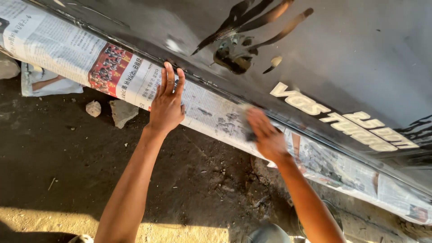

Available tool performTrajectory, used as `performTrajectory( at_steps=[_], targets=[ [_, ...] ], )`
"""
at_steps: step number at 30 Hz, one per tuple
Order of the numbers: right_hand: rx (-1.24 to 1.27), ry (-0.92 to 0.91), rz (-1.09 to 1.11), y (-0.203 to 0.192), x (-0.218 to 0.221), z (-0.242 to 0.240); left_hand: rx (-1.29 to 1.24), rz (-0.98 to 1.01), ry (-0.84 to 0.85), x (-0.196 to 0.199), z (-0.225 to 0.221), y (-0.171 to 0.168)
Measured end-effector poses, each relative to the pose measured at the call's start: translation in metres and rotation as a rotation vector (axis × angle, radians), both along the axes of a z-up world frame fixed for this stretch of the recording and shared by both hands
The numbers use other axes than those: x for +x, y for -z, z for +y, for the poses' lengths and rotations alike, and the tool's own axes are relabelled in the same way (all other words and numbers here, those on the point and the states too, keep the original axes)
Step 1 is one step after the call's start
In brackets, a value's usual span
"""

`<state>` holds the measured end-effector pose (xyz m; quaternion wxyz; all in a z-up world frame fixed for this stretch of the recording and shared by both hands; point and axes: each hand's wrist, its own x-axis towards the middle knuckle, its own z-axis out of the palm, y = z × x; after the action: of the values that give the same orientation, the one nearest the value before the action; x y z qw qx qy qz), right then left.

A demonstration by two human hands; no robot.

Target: Sanding the lower portion of a black car door using a sanding block.

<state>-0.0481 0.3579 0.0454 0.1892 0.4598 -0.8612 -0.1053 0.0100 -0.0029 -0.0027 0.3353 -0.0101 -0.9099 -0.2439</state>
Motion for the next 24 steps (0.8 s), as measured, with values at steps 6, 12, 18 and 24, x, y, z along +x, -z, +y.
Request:
performTrajectory(
  at_steps=[6,12,18,24],
  targets=[
    [-0.177,-0.131,0.062,0.011,-0.008,-0.023,0.047,0.036,0.03,-0.002,0.007,-0.005],
    [0.109,0.117,-0.16,-0.016,0.006,-0.076,-0.01,-0.067,-0.037,0.005,0.005,-0.007],
    [-0.234,-0.174,0.085,0.017,-0.005,0.044,0.135,-0.043,0.06,0.004,0.007,-0.008],
    [-0.058,-0.023,-0.09,-0.014,0.017,-0.108,0.006,0.079,-0.048,-0.003,0.01,0.006]
  ],
)
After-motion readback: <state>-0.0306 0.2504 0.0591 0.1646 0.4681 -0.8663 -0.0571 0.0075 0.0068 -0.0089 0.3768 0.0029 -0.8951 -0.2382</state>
